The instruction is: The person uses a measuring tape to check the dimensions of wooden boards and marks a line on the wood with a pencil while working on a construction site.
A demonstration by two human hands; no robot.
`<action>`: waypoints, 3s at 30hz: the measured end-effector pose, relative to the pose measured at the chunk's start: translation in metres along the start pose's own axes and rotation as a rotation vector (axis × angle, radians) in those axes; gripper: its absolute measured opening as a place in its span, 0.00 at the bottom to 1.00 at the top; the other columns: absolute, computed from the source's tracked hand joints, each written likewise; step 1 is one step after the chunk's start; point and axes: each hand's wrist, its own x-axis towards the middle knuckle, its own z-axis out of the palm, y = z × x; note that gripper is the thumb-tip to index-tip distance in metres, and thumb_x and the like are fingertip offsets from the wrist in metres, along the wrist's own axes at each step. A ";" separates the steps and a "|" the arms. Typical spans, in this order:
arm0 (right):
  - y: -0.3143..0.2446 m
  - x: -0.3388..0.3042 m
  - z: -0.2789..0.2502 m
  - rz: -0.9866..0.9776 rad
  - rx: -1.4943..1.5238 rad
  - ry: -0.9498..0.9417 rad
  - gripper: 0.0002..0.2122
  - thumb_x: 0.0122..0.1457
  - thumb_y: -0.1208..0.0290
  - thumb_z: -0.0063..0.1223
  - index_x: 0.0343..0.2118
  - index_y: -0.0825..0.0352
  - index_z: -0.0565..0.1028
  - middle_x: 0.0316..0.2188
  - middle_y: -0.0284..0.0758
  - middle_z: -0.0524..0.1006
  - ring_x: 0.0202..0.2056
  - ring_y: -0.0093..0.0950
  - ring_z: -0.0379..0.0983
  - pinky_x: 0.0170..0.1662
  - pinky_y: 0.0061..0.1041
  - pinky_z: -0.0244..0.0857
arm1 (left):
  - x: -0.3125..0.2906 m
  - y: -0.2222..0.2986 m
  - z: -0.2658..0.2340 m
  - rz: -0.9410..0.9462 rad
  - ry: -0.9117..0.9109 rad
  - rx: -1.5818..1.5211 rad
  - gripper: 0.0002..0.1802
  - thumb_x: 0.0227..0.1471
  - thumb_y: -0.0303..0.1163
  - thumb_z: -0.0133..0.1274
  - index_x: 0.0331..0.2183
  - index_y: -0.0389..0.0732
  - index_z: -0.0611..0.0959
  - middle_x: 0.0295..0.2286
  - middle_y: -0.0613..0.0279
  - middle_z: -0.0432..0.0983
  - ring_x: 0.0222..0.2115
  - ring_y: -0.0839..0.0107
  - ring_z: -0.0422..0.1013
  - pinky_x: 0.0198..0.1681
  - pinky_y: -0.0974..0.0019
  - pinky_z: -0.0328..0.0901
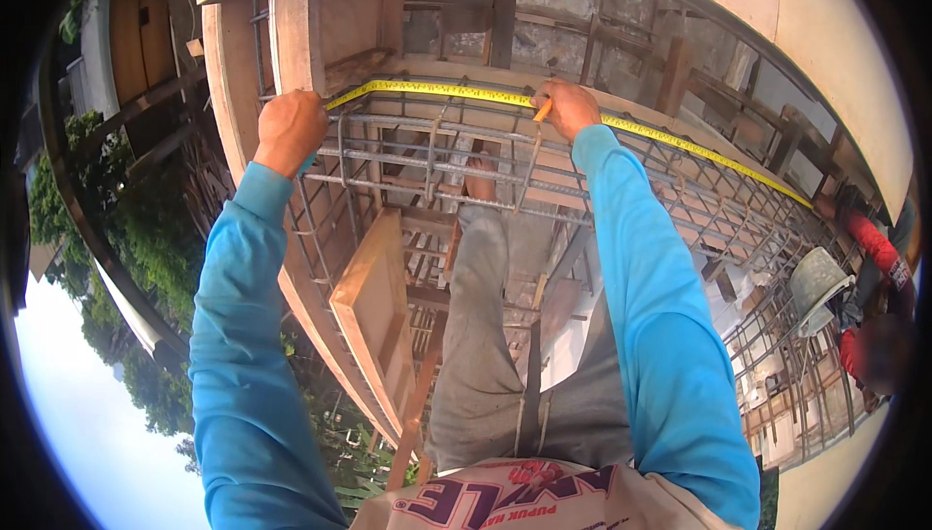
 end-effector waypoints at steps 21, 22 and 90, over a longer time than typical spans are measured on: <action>0.017 0.011 0.009 0.038 0.107 0.026 0.10 0.56 0.62 0.53 0.33 0.64 0.78 0.37 0.39 0.75 0.41 0.42 0.71 0.44 0.38 0.63 | 0.029 0.038 0.004 -0.046 -0.108 0.130 0.08 0.46 0.29 0.53 0.28 0.42 0.87 0.27 0.56 0.81 0.29 0.60 0.79 0.26 0.61 0.74; 0.020 0.009 0.009 0.029 0.148 0.035 0.10 0.56 0.62 0.53 0.33 0.64 0.78 0.36 0.39 0.75 0.41 0.42 0.71 0.44 0.38 0.63 | 0.031 0.039 0.001 -0.029 -0.079 0.123 0.08 0.46 0.29 0.53 0.27 0.42 0.87 0.27 0.55 0.81 0.29 0.60 0.79 0.27 0.61 0.74; 0.012 0.031 -0.283 -0.528 -0.379 1.106 0.05 0.52 0.64 0.58 0.27 0.57 0.75 0.22 0.26 0.71 0.26 0.26 0.67 0.31 0.25 0.64 | 0.151 0.105 -0.254 0.229 0.111 -0.464 0.30 0.56 0.59 0.41 0.26 0.45 0.85 0.23 0.59 0.79 0.27 0.62 0.75 0.33 0.60 0.68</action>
